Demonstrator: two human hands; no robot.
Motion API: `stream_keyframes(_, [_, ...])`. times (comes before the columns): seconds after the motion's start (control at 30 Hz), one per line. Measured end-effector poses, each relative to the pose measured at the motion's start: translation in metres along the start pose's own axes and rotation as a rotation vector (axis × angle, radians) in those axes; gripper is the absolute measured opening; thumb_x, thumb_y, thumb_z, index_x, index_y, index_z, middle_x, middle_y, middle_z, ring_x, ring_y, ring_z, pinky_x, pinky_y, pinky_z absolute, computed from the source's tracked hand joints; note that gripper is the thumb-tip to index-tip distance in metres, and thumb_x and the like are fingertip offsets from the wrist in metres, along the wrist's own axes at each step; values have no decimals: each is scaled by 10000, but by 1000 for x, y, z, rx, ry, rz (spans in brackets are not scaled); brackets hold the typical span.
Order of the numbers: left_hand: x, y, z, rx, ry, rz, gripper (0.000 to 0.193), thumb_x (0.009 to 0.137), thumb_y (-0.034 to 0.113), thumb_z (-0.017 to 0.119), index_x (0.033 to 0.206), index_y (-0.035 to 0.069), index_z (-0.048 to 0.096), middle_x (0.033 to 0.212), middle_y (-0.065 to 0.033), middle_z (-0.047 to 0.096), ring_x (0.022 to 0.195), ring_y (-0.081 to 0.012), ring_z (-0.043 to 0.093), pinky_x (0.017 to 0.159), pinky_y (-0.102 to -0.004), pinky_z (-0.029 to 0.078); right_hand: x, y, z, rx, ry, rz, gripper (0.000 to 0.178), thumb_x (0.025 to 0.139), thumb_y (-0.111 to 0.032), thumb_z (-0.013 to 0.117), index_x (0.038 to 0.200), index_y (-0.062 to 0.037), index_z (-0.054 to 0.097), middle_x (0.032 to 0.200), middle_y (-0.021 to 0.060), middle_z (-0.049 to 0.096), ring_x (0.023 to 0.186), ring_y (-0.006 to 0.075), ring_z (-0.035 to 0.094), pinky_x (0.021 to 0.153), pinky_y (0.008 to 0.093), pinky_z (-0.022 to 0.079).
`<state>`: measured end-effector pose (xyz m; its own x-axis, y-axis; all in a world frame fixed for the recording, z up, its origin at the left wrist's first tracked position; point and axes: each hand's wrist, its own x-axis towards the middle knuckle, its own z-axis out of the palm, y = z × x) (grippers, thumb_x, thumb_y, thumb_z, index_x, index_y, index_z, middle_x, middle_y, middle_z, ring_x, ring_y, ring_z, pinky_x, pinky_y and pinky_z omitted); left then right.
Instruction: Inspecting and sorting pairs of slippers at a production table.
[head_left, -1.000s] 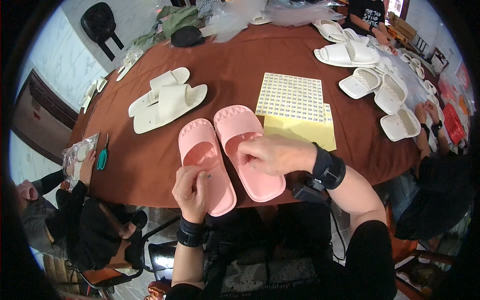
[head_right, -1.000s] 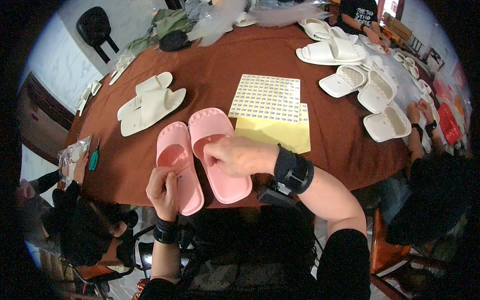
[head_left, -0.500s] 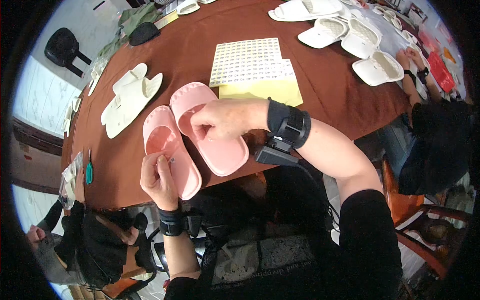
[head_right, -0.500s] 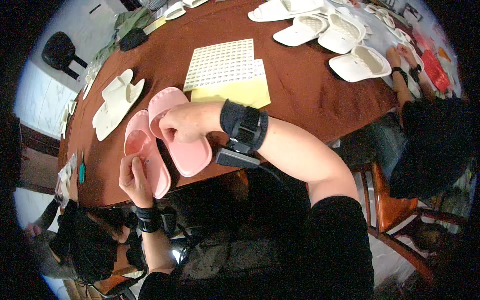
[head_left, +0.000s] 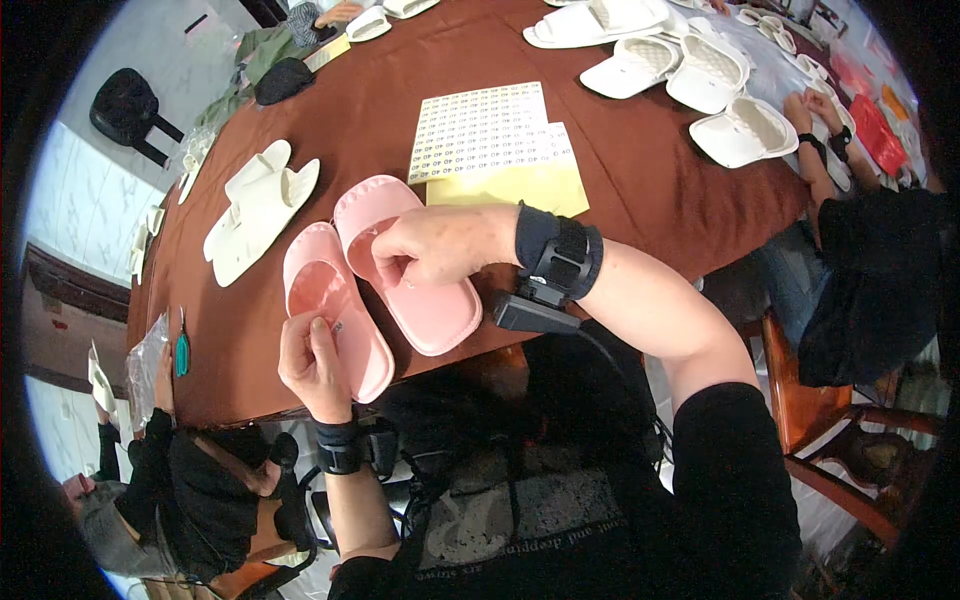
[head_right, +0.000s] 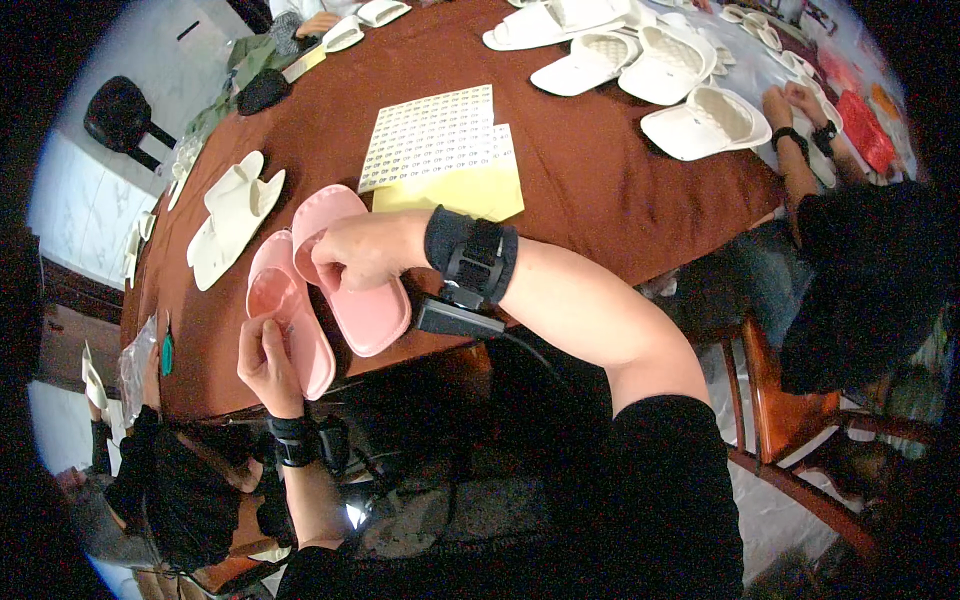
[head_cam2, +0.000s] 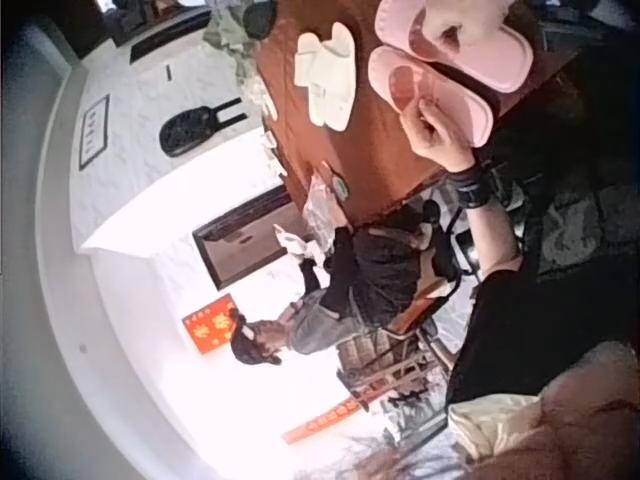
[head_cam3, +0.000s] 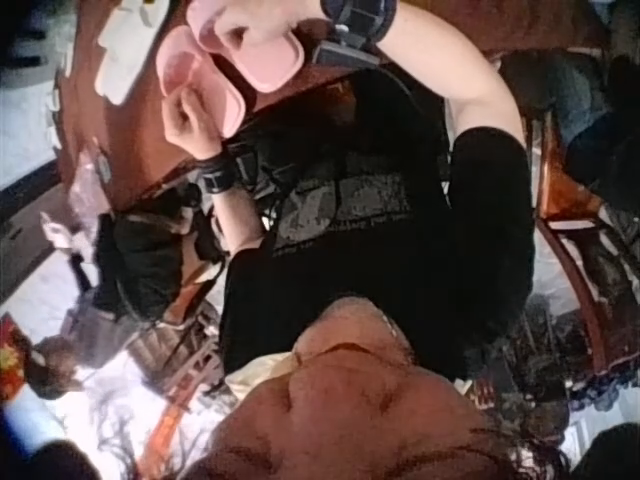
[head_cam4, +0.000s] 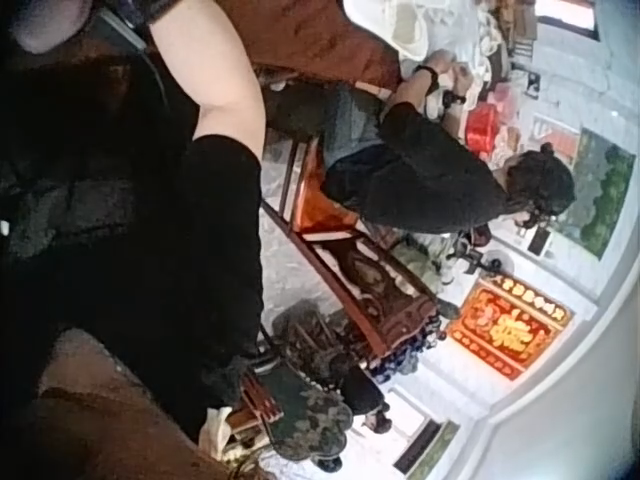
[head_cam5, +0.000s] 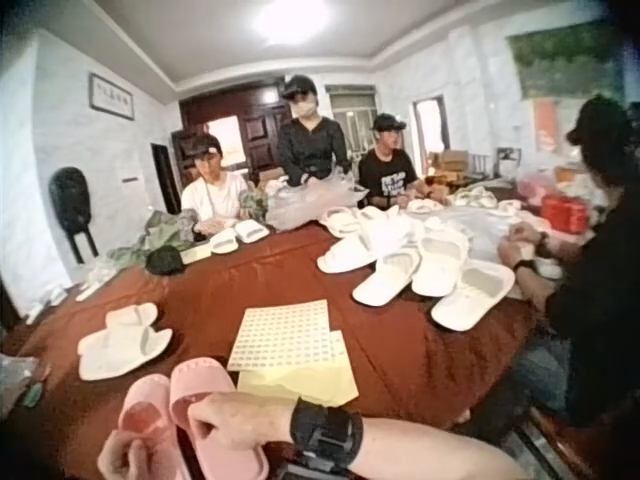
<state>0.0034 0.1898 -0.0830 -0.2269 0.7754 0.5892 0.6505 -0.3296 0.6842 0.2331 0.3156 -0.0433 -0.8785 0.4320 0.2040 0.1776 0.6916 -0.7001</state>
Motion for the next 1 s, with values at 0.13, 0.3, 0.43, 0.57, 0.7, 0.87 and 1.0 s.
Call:
stream_keyframes(0.13, [-1,-6,1,-30,5,7,80,935,-10,575,916,-34,650,846,-65,626,730,-113,571,660,-235,455,0,-1,0,65,4,-18,153,828,-70,611,956,-7,668,942,127,713,880,238,686,775,348,525])
stream_keyframes(0.3, [0,-1,0,-1,32,57,70,909,-23,593,912,-26,663,840,-80,630,735,-132,581,668,-255,459,1,-3,2,67,15,64,163,817,-42,632,972,3,653,919,120,709,865,229,680,766,350,528])
stream_keyframes(0.43, [2,4,-3,72,-1,139,64,856,-37,622,903,-22,664,849,-120,639,773,-230,609,702,-311,480,-2,-8,0,61,25,97,189,807,-27,613,993,-2,638,920,121,697,866,235,668,782,355,526])
stream_keyframes(0.57, [-8,34,-4,153,-121,270,154,785,-30,643,928,13,678,911,-123,658,876,-321,605,818,-400,477,-6,-6,0,45,56,121,187,813,-32,611,996,-15,647,945,128,700,893,253,671,809,370,529])
stream_keyframes(0.7, [-11,59,4,91,-278,389,207,780,34,706,982,16,669,1025,-100,661,945,-307,595,867,-415,460,-5,-4,3,76,61,92,179,819,-39,615,991,-29,663,953,133,713,924,277,682,826,386,533])
stream_keyframes(0.87, [-12,56,17,149,-362,438,221,797,105,732,1000,33,682,1082,-76,664,965,-287,589,870,-409,433,-6,-9,1,75,65,92,159,824,-48,618,976,-31,661,950,126,716,934,282,683,828,391,533])
stream_keyframes(1.0, [-15,55,18,189,-370,437,211,808,89,713,1014,47,702,1108,-76,666,968,-286,585,885,-398,420,-6,-9,2,15,46,114,150,832,-62,622,974,-35,663,947,129,713,927,285,680,815,387,533])
